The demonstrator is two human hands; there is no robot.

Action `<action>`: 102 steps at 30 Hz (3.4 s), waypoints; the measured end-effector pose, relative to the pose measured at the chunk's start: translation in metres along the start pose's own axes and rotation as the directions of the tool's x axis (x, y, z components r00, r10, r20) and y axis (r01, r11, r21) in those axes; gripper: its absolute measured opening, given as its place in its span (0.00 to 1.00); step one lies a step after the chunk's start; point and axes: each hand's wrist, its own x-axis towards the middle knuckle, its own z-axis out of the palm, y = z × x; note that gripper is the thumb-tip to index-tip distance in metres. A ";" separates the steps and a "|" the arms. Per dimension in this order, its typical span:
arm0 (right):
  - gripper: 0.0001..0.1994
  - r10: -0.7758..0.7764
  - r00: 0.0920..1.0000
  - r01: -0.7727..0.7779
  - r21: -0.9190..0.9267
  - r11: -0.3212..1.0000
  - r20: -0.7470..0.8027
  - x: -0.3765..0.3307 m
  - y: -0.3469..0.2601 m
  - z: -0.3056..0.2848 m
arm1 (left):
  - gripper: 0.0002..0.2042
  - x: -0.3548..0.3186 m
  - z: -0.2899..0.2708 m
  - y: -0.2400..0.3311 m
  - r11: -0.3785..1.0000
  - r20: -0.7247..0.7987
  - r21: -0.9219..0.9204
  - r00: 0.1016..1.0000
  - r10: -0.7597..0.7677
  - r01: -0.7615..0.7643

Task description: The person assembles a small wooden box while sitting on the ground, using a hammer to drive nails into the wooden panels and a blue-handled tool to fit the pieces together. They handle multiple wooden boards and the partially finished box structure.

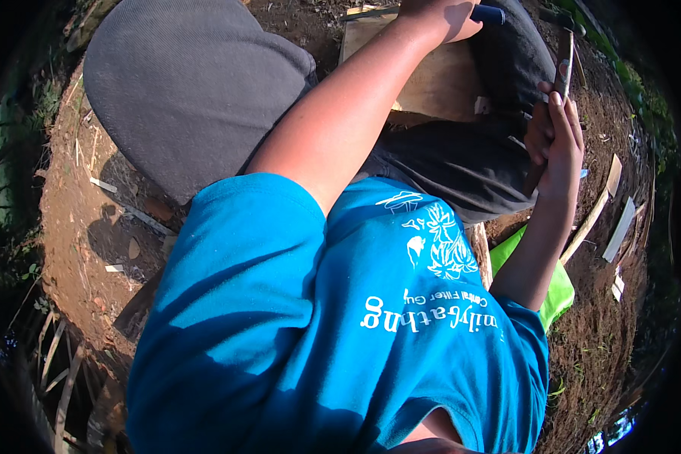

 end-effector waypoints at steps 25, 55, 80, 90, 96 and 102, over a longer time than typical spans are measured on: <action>0.17 -0.187 0.981 0.195 0.271 0.943 -0.055 -0.001 -0.037 -0.053 | 0.09 0.019 0.004 0.037 0.989 0.042 -0.136 0.997 -0.060 0.065; 0.14 0.101 0.991 -0.084 -0.175 0.981 0.089 0.000 0.008 0.011 | 0.10 0.002 -0.004 0.002 1.000 0.027 -0.004 1.000 -0.015 0.015; 0.14 -0.285 0.926 0.363 0.367 0.857 -0.249 0.025 0.021 -0.021 | 0.21 -0.131 -0.210 0.199 0.762 0.729 -0.610 0.225 0.647 -0.217; 0.19 -0.282 0.937 0.341 0.370 0.864 -0.205 0.019 0.024 -0.030 | 0.12 -0.198 -0.190 0.199 0.307 0.297 -0.952 0.226 0.928 -0.010; 0.19 -0.272 0.935 0.339 0.349 0.874 -0.227 0.021 0.026 -0.027 | 0.12 -0.201 -0.184 0.189 0.251 0.260 -0.966 0.220 0.940 0.070; 0.18 -0.240 0.946 0.305 0.343 0.889 -0.218 0.019 0.019 -0.026 | 0.11 -0.200 -0.181 0.183 0.221 0.239 -0.969 0.198 0.951 0.108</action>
